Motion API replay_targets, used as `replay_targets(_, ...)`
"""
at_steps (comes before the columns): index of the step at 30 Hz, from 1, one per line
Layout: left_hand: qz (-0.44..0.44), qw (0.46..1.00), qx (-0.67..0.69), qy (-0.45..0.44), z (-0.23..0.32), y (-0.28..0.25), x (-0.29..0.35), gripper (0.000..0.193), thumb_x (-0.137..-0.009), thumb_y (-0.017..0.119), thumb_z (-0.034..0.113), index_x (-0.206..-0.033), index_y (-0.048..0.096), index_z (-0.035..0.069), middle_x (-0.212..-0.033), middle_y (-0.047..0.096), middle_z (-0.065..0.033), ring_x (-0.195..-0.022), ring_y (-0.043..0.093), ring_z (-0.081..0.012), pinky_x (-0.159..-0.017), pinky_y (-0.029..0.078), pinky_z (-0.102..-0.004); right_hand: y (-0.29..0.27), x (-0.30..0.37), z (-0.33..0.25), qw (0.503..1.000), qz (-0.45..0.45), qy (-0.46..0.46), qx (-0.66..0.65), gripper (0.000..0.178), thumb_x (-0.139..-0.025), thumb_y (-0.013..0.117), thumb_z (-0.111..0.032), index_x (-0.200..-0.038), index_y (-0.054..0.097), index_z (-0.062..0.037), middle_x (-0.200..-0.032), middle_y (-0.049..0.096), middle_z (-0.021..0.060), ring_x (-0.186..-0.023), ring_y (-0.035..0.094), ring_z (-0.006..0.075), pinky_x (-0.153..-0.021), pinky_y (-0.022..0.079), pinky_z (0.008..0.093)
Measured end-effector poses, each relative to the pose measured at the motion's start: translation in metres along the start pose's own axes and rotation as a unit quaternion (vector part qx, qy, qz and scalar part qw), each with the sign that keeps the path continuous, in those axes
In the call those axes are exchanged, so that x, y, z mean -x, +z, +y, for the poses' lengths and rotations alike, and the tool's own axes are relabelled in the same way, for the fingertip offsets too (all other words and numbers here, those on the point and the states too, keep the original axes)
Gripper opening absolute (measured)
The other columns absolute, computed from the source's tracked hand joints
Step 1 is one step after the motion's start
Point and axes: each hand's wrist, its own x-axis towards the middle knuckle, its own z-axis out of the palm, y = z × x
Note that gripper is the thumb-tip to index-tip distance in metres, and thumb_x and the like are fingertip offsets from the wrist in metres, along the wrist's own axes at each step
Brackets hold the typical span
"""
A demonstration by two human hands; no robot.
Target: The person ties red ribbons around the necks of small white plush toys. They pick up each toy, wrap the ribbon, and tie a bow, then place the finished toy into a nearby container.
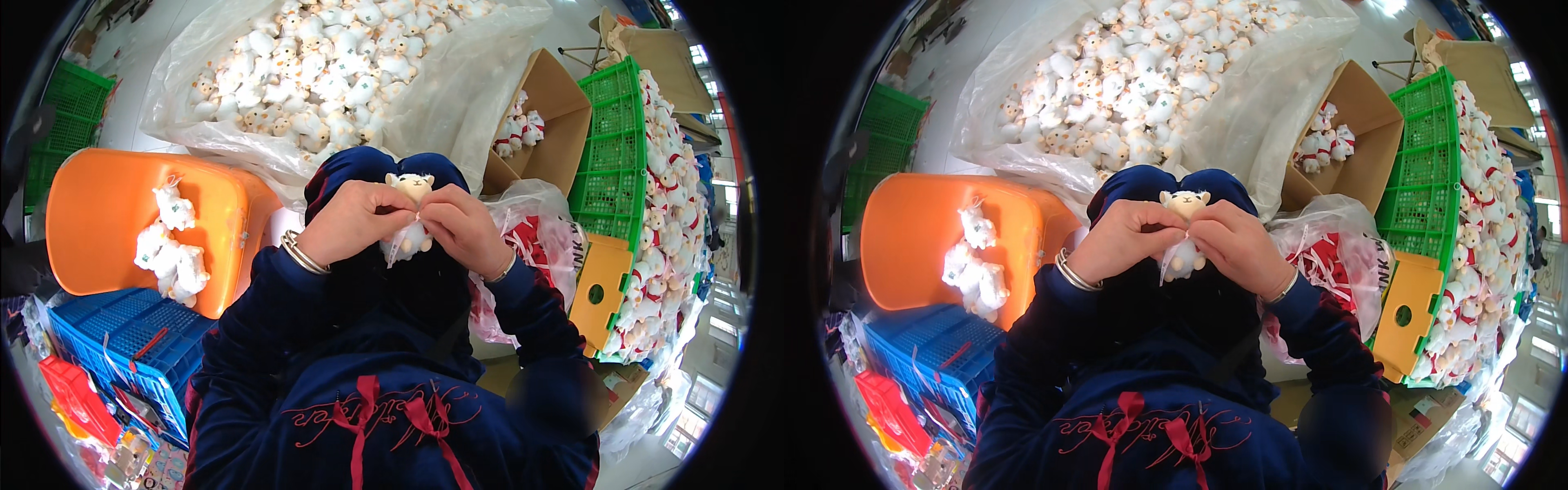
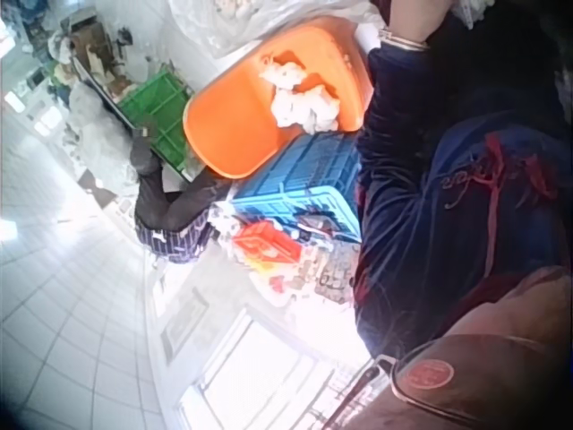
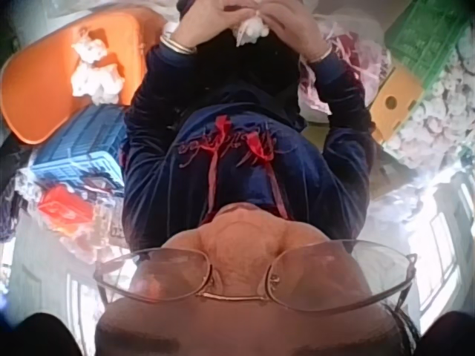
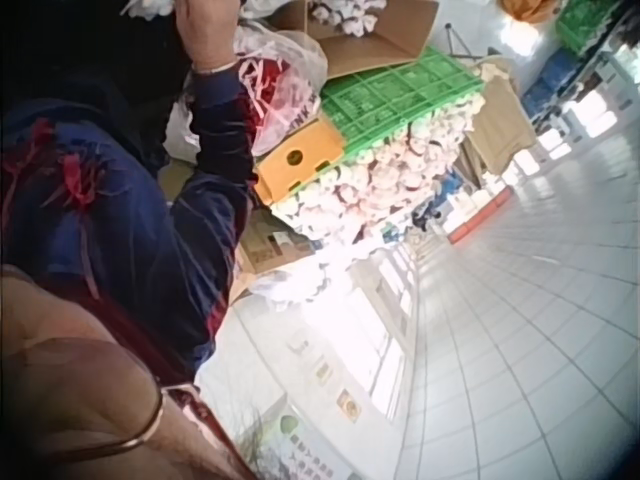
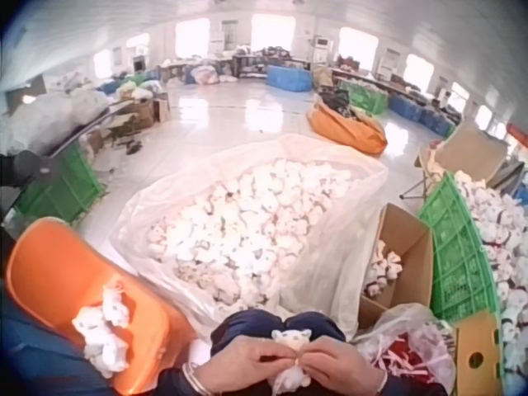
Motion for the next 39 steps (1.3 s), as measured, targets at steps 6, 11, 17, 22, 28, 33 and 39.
replay_targets(6, 0.018, 0.998, -0.037, 0.050, -0.005, 0.003, -0.001, 0.012, -0.093, 0.072, 0.009, -0.097, 0.073, -0.002, -0.081, 0.072, -0.0113, -0.072, 0.068, -0.0153, -0.068, 0.054, -0.0296, -0.003, -0.003, -0.004, 1.000, -0.022, 0.006, 0.008, 0.020, -0.085, 0.075, -0.002, -0.104, 0.067, -0.0041, -0.105, 0.066, 0.0106, -0.095, 0.066, 0.0311, -0.082, 0.055, 0.0390)
replay_targets(11, 0.013, 0.998, -0.063, 0.021, 0.007, 0.006, 0.004, 0.008, -0.096, 0.070, 0.006, -0.099, 0.070, -0.002, -0.083, 0.065, 0.0001, -0.076, 0.056, -0.0046, -0.070, 0.050, -0.0224, 0.000, -0.003, -0.011, 0.998, 0.001, 0.063, -0.016, 0.021, -0.090, 0.073, -0.002, -0.109, 0.068, -0.0042, -0.103, 0.067, 0.0124, -0.093, 0.066, 0.0327, -0.082, 0.055, 0.0396)
replay_targets(17, 0.033, 0.996, -0.078, 0.029, 0.008, 0.007, 0.006, 0.008, -0.095, 0.070, 0.006, -0.096, 0.068, -0.001, -0.080, 0.063, 0.0009, -0.072, 0.054, -0.0039, -0.065, 0.047, -0.0223, -0.003, -0.002, -0.017, 0.997, 0.012, 0.079, -0.023, 0.022, -0.092, 0.071, -0.001, -0.114, 0.068, -0.0039, -0.099, 0.067, 0.0140, -0.091, 0.067, 0.0335, -0.080, 0.055, 0.0397)
replay_targets(22, 0.076, 0.992, -0.097, 0.035, 0.004, 0.011, 0.015, 0.006, -0.095, 0.068, 0.005, -0.096, 0.065, 0.000, -0.079, 0.063, 0.0004, -0.070, 0.054, -0.0039, -0.063, 0.046, -0.0228, 0.000, 0.007, -0.018, 0.996, 0.034, 0.085, -0.005, 0.023, -0.091, 0.072, 0.000, -0.114, 0.068, -0.0035, -0.100, 0.069, 0.0138, -0.089, 0.067, 0.0330, -0.078, 0.056, 0.0397)
replay_targets(28, 0.132, 0.990, -0.051, 0.009, -0.007, 0.020, 0.025, 0.010, -0.100, 0.066, 0.011, -0.098, 0.065, 0.001, -0.078, 0.064, 0.0007, -0.067, 0.057, -0.0037, -0.061, 0.047, -0.0210, 0.014, 0.016, -0.021, 0.991, 0.094, 0.080, 0.048, 0.020, -0.091, 0.073, 0.000, -0.109, 0.067, -0.0030, -0.101, 0.070, 0.0134, -0.087, 0.068, 0.0310, -0.077, 0.056, 0.0384)
replay_targets(33, 0.104, 0.989, 0.080, -0.070, 0.004, 0.015, 0.022, 0.022, -0.107, 0.062, 0.017, -0.094, 0.067, 0.000, -0.075, 0.064, 0.0021, -0.064, 0.059, -0.0033, -0.059, 0.047, -0.0204, 0.020, 0.023, -0.024, 0.965, 0.175, 0.192, -0.026, 0.009, -0.097, 0.068, -0.005, -0.105, 0.067, -0.0020, -0.092, 0.069, 0.0127, -0.079, 0.066, 0.0283, -0.071, 0.052, 0.0349)
replay_targets(39, 0.096, 0.992, -0.013, -0.086, 0.003, 0.018, 0.014, 0.026, -0.102, 0.071, 0.022, -0.087, 0.068, 0.000, -0.072, 0.063, 0.0029, -0.063, 0.055, -0.0025, -0.057, 0.044, -0.0204, 0.008, 0.016, -0.032, 0.894, 0.120, 0.384, -0.197, 0.044, -0.112, 0.051, -0.029, -0.087, 0.067, 0.0045, -0.070, 0.055, 0.0024, -0.069, 0.052, 0.0101, -0.065, 0.045, 0.0284)
